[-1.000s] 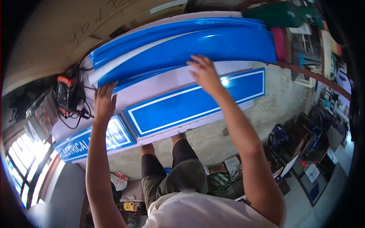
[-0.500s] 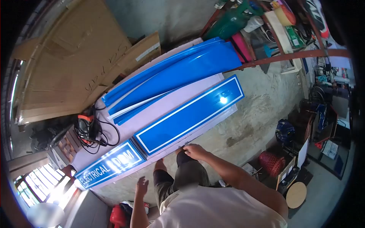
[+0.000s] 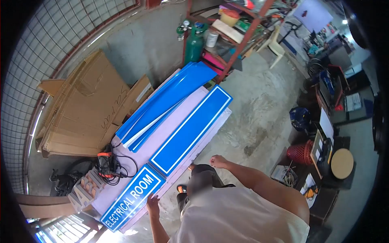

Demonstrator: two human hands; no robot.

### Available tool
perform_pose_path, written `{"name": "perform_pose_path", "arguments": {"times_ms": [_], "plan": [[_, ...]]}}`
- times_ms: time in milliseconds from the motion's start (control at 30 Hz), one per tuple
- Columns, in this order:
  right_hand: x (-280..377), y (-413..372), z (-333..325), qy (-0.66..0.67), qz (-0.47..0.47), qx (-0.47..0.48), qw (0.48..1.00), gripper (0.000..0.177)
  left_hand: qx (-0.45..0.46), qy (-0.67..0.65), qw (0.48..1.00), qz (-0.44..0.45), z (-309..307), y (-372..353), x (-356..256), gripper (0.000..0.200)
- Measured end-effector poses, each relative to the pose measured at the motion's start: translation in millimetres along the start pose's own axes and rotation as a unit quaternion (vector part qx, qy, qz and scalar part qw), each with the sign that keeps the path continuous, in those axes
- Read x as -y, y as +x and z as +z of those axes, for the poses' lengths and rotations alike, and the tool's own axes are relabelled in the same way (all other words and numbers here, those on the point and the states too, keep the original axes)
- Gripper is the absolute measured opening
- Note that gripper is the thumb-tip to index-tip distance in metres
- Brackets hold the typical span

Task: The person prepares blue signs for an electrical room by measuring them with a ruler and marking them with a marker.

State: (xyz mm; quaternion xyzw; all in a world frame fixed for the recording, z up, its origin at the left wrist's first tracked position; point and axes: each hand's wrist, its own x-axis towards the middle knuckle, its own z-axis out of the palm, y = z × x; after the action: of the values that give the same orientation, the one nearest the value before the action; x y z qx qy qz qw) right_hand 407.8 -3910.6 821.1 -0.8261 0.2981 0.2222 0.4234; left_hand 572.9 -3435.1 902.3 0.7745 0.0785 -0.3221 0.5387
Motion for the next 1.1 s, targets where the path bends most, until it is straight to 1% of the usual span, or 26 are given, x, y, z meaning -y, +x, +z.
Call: {"name": "perform_pose_path", "arguments": {"times_ms": [33, 67, 100, 133, 167, 200, 233, 267, 333, 367, 400, 467, 500, 567, 600, 667, 733, 800, 833, 900, 1000, 1033, 1100], "plan": [[9.8, -16.1, 6.8, -0.014, -0.036, -0.034, 0.999, 0.017, 0.001, 0.021, 1.000, -0.013, -8.0, -9.2, 11.4, 0.039], [19.1, -34.3, 14.5, -0.015, -0.034, -0.048, 0.998, 0.017, 0.002, 0.043, 0.999, -0.027, -15.8, -20.3, 23.7, 0.039], [26.5, -52.8, 26.1, -0.026, -0.079, -0.050, 0.995, 0.019, 0.006, 0.050, 0.998, -0.027, -25.3, -26.8, 53.1, 0.040], [31.4, -71.9, 36.3, -0.038, -0.124, -0.053, 0.990, 0.021, 0.005, 0.012, 0.998, -0.061, -36.9, -33.5, 90.4, 0.041], [34.8, -91.8, 42.6, -0.039, -0.122, -0.067, 0.990, 0.021, 0.005, -0.026, 0.995, -0.096, -47.0, -40.2, 123.2, 0.042], [37.8, -111.2, 48.6, -0.063, -0.108, -0.012, 0.992, 0.024, -0.018, -0.032, 0.986, -0.166, -52.8, -50.1, 145.6, 0.044], [39.7, -127.3, 54.5, -0.088, -0.094, 0.047, 0.991, 0.026, -0.007, -0.055, 0.979, -0.195, -69.3, -55.3, 188.7, 0.045], [30.9, -138.5, 60.7, -0.091, -0.096, 0.041, 0.990, 0.026, -0.014, -0.080, 0.974, -0.212, -78.4, -75.3, 208.1, 0.044], [3.8, -153.9, 67.3, -0.138, -0.085, 0.089, 0.983, 0.031, -0.025, -0.115, 0.965, -0.235, -92.4, -112.4, 243.0, 0.044], [4.8, -165.3, 59.2, -0.143, -0.046, 0.083, 0.985, 0.031, -0.026, -0.125, 0.962, -0.240, -95.5, -123.6, 255.2, 0.044], [-12.0, -164.3, 58.0, -0.142, -0.050, 0.076, 0.986, 0.031, -0.036, -0.131, 0.960, -0.244, -94.3, -140.7, 252.3, 0.042], [-58.7, -153.7, 61.6, -0.217, -0.045, 0.047, 0.974, 0.029, -0.004, -0.159, 0.954, -0.253, -96.6, -153.7, 266.0, 0.042], [-64.7, -160.1, 59.2, -0.217, -0.048, 0.046, 0.974, 0.029, -0.006, -0.159, 0.955, -0.251, -94.9, -161.0, 268.8, 0.042], [-69.8, -162.3, 44.5, -0.187, -0.021, -0.001, 0.982, 0.026, -0.023, -0.119, 0.967, -0.223, -84.7, -167.7, 267.9, 0.042], [-66.3, -164.1, 40.2, -0.189, -0.026, -0.003, 0.982, 0.026, -0.025, -0.122, 0.968, -0.219, -78.8, -169.6, 262.6, 0.042], [-51.1, -165.3, 32.7, -0.195, -0.076, -0.011, 0.978, 0.023, -0.053, -0.160, 0.965, -0.200, -67.1, -172.1, 254.4, 0.042], [-51.8, -149.7, 44.8, -0.180, -0.070, -0.039, 0.980, 0.022, -0.052, -0.148, 0.971, -0.179, -50.9, -177.0, 242.1, 0.041], [-29.9, -166.0, 36.5, -0.134, -0.144, -0.047, 0.979, 0.023, -0.040, -0.127, 0.976, -0.172, -36.4, -177.3, 233.5, 0.041], [-22.0, -176.5, 33.4, -0.135, -0.143, -0.049, 0.979, 0.023, -0.045, -0.114, 0.979, -0.165, -27.2, -180.6, 229.6, 0.041], [-13.9, -202.1, 23.3, -0.059, -0.175, -0.055, 0.981, 0.027, -0.044, -0.103, 0.981, -0.158, -8.5, -186.6, 223.4, 0.042], [-48.0, -225.5, 18.4, -0.049, -0.164, -0.055, 0.984, 0.026, -0.037, -0.083, 0.983, -0.158, 15.0, -201.2, 210.8, 0.042], [-69.7, -231.1, 21.6, -0.043, -0.159, -0.055, 0.985, 0.026, -0.026, -0.065, 0.987, -0.143, 21.8, -207.2, 209.4, 0.042], [-125.4, -247.7, 23.4, -0.088, -0.123, -0.057, 0.987, 0.019, -0.014, -0.039, 0.992, -0.121, 36.4, -220.4, 207.6, 0.041]]}}
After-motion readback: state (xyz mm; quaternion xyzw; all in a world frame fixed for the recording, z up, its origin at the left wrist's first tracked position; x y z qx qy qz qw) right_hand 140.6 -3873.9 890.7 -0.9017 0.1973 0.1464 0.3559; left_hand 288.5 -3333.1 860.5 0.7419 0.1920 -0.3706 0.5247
